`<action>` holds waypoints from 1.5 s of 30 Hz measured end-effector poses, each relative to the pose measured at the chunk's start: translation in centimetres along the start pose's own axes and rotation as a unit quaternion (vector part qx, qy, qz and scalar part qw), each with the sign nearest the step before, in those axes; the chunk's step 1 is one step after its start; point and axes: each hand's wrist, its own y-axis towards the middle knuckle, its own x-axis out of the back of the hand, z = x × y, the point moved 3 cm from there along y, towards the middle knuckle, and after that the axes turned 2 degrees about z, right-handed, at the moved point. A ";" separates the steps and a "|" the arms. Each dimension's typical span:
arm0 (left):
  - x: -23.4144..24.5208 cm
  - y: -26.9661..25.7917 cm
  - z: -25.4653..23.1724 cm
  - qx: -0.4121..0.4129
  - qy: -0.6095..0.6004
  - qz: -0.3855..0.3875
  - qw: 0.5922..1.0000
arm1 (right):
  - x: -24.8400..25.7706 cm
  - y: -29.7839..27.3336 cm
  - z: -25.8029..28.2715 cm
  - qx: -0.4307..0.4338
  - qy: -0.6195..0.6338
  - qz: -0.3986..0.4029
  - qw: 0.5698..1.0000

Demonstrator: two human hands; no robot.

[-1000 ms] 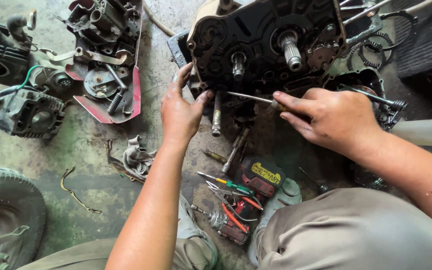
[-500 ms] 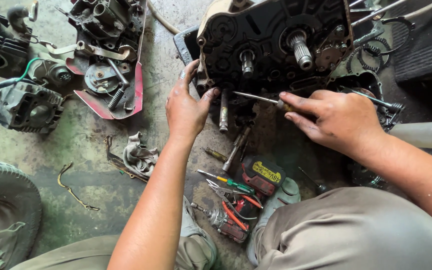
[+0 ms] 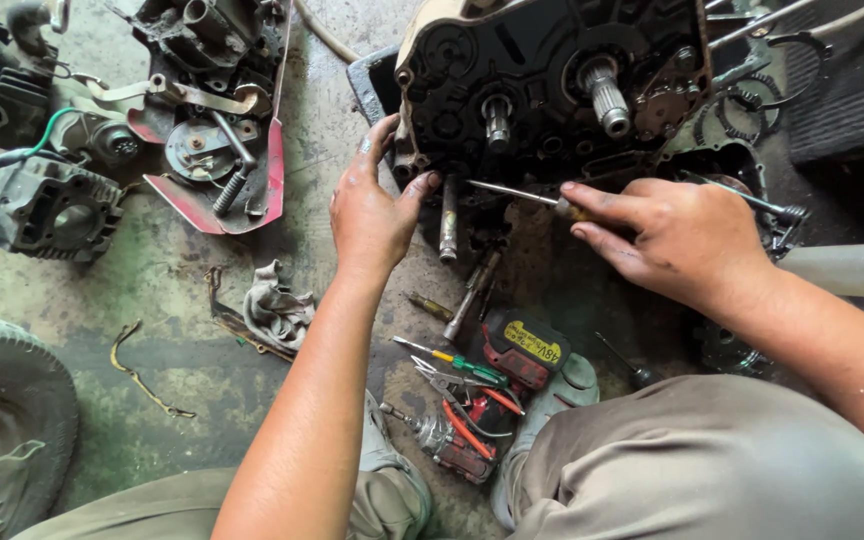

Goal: Manually inspecting and manipulating internal components of a disassembled motorcycle engine using a screwdriver.

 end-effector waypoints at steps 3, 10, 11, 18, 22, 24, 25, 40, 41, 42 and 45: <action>0.0 -0.1 -0.1 -0.008 -0.007 0.002 1.000 | -0.1 -0.3 -0.1 -0.006 0.033 -0.011 0.999; 0.0 0.0 -0.2 0.001 0.001 0.003 1.000 | 0.3 0.2 0.1 0.011 0.002 -0.020 1.000; 0.0 -0.1 -0.2 0.004 0.007 0.003 1.000 | 0.5 0.3 0.2 0.038 -0.031 -0.022 0.999; -0.5 -0.1 0.0 -0.011 0.017 -0.009 1.000 | 2.0 2.0 -0.4 0.160 -0.156 0.013 0.975; -0.5 -0.1 -0.1 -0.009 0.017 -0.010 1.000 | 1.6 3.0 -1.5 0.086 -0.072 0.062 0.992; -0.4 -0.2 -0.2 -0.010 0.020 -0.009 1.000 | 1.5 3.5 -2.0 0.050 -0.008 0.099 0.994; -0.4 -0.1 -0.2 -0.009 0.021 -0.009 1.000 | 1.3 3.7 -2.2 0.051 -0.007 0.100 0.994; -0.3 -0.1 0.0 -0.023 -0.002 -0.009 1.000 | 0.9 1.3 -0.9 0.052 -0.035 0.020 0.998; -0.3 -0.2 0.1 -0.026 0.002 -0.010 1.000 | 1.0 1.3 -0.7 0.068 -0.044 0.007 0.997; -0.4 -0.1 0.1 -0.032 0.004 -0.011 0.999 | 1.1 1.3 -0.7 0.083 -0.055 -0.008 0.995; -0.2 -0.1 -0.3 -0.022 0.002 -0.011 1.000 | 1.5 1.5 -0.6 0.105 -0.073 -0.015 0.992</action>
